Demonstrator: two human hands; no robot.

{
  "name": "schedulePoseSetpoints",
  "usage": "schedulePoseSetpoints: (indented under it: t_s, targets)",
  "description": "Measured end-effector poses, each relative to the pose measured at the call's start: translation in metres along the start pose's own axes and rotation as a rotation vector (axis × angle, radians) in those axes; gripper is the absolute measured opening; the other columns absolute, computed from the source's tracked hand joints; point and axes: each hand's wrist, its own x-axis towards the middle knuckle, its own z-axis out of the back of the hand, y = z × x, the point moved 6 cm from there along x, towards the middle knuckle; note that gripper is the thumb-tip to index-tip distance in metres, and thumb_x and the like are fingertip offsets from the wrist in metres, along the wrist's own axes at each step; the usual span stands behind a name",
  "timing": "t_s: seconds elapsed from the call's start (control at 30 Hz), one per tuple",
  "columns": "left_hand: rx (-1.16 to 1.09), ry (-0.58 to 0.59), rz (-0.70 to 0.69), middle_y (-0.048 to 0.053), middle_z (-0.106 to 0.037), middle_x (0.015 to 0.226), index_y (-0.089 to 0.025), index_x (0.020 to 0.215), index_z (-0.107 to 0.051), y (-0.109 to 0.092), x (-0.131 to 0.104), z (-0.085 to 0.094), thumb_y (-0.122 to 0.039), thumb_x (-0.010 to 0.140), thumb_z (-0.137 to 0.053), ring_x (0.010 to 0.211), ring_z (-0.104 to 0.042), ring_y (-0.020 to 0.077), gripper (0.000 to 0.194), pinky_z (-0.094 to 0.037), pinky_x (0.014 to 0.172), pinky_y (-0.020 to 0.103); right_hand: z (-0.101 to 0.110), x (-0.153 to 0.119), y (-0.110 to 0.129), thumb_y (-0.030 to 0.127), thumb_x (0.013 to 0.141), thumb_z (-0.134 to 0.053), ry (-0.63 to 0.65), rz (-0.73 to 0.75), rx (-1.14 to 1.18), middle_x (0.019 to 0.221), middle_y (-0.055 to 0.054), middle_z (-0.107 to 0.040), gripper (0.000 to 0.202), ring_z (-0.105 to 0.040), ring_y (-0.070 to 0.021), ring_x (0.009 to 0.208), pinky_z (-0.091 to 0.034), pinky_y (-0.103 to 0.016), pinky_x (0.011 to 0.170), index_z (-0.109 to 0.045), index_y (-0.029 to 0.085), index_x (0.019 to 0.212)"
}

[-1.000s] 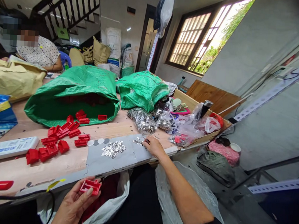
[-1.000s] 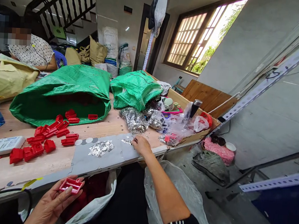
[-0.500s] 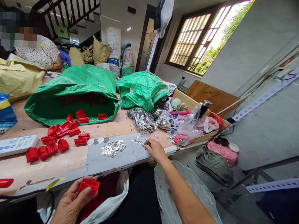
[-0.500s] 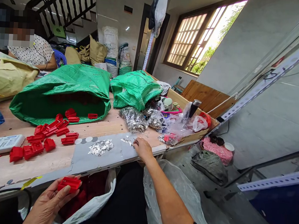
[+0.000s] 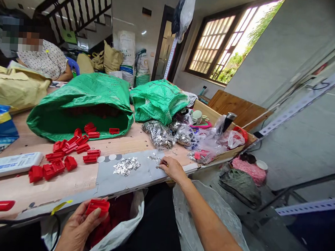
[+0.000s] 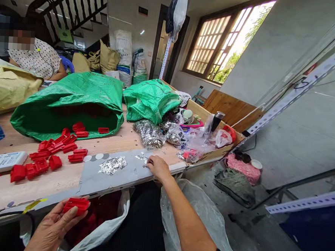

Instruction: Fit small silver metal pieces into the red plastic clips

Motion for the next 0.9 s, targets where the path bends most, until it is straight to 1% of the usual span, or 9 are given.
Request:
schedulePoseSetpoints:
  t_s: [0.2, 0.3, 0.37, 0.47, 0.57, 0.67, 0.77, 0.83, 0.9]
  targets:
    - [0.0, 0.002, 0.009, 0.002, -0.076, 0.083, -0.016, 0.087, -0.067, 0.0, -0.001, -0.001, -0.035, 0.046, -0.088, 0.072, -0.071, 0.0168, 0.05, -0.06, 0.066, 0.019, 0.006, -0.002, 0.0, 0.021, 0.083, -0.055, -0.015, -0.011, 0.014, 0.091, -0.003, -0.065, 0.011, -0.057, -0.0159, 0.084, -0.038, -0.024, 0.072, -0.064, 0.021, 0.089]
    - [-0.001, -0.003, 0.009, 0.003, -0.076, 0.084, -0.016, 0.088, -0.067, 0.001, 0.001, 0.0, -0.034, 0.046, -0.088, 0.072, -0.071, 0.0168, 0.05, -0.06, 0.066, 0.019, 0.002, -0.004, 0.006, 0.023, 0.081, -0.059, 0.007, 0.014, 0.022, 0.09, -0.002, -0.065, 0.009, -0.057, -0.0156, 0.083, -0.037, -0.024, 0.07, -0.066, 0.022, 0.087]
    - [0.001, 0.013, 0.016, 0.002, -0.076, 0.083, -0.016, 0.089, -0.066, 0.002, 0.003, 0.001, -0.034, 0.048, -0.087, 0.071, -0.071, 0.0164, 0.05, -0.059, 0.066, 0.019, -0.003, -0.005, 0.01, 0.025, 0.079, -0.061, 0.012, 0.023, 0.027, 0.088, -0.001, -0.064, 0.008, -0.057, -0.0159, 0.082, -0.036, -0.024, 0.069, -0.066, 0.022, 0.086]
    - [0.013, 0.063, 0.051, 0.002, -0.075, 0.082, -0.015, 0.09, -0.065, 0.004, 0.008, 0.003, -0.033, 0.05, -0.087, 0.072, -0.071, 0.0166, 0.048, -0.06, 0.069, 0.021, -0.008, -0.007, 0.013, 0.024, 0.079, -0.06, 0.008, 0.026, 0.043, 0.086, -0.002, -0.064, 0.008, -0.056, -0.0168, 0.081, -0.034, -0.025, 0.067, -0.066, 0.022, 0.083]
    - [0.012, 0.069, 0.048, 0.003, -0.075, 0.085, -0.015, 0.092, -0.064, 0.003, 0.012, 0.007, -0.032, 0.051, -0.087, 0.074, -0.071, 0.0168, 0.05, -0.059, 0.071, 0.023, -0.01, -0.008, 0.014, 0.025, 0.079, -0.058, 0.028, 0.043, 0.094, 0.082, -0.002, -0.063, 0.009, -0.055, -0.0164, 0.078, -0.035, -0.025, 0.067, -0.066, 0.02, 0.08]
    - [0.045, 0.08, -0.002, 0.004, -0.076, 0.084, -0.015, 0.098, -0.062, 0.001, 0.016, 0.011, -0.031, 0.053, -0.086, 0.072, -0.071, 0.0161, 0.053, -0.058, 0.069, 0.022, -0.011, -0.008, 0.014, 0.027, 0.079, -0.056, 0.081, 0.08, 0.173, 0.074, 0.0, -0.061, 0.012, -0.055, -0.015, 0.073, -0.037, -0.024, 0.066, -0.065, 0.019, 0.076]
    - [0.116, 0.071, -0.11, 0.003, -0.076, 0.087, -0.017, 0.101, -0.061, -0.004, 0.022, 0.015, -0.029, 0.056, -0.084, 0.073, -0.07, 0.0146, 0.052, -0.057, 0.068, 0.02, -0.012, -0.009, 0.013, 0.031, 0.08, -0.054, 0.121, 0.11, 0.251, 0.069, 0.002, -0.058, 0.016, -0.054, -0.0141, 0.07, -0.039, -0.023, 0.065, -0.064, 0.019, 0.077]
    - [0.16, 0.064, -0.195, 0.003, -0.075, 0.094, -0.018, 0.101, -0.062, -0.009, 0.024, 0.014, -0.03, 0.059, -0.082, 0.078, -0.07, 0.0144, 0.049, -0.056, 0.073, 0.02, -0.013, -0.011, 0.013, 0.033, 0.079, -0.055, 0.129, 0.099, 0.328, 0.067, 0.003, -0.057, 0.017, -0.053, -0.0135, 0.067, -0.039, -0.023, 0.063, -0.063, 0.019, 0.078]
    - [0.199, 0.068, -0.271, 0.004, -0.074, 0.101, -0.019, 0.101, -0.062, -0.015, 0.025, 0.012, -0.031, 0.061, -0.08, 0.085, -0.07, 0.0156, 0.045, -0.056, 0.078, 0.023, -0.016, -0.014, 0.014, 0.036, 0.08, -0.055, 0.15, 0.043, 0.427, 0.066, 0.003, -0.057, 0.018, -0.051, -0.012, 0.059, -0.039, -0.022, 0.058, -0.062, 0.02, 0.081]
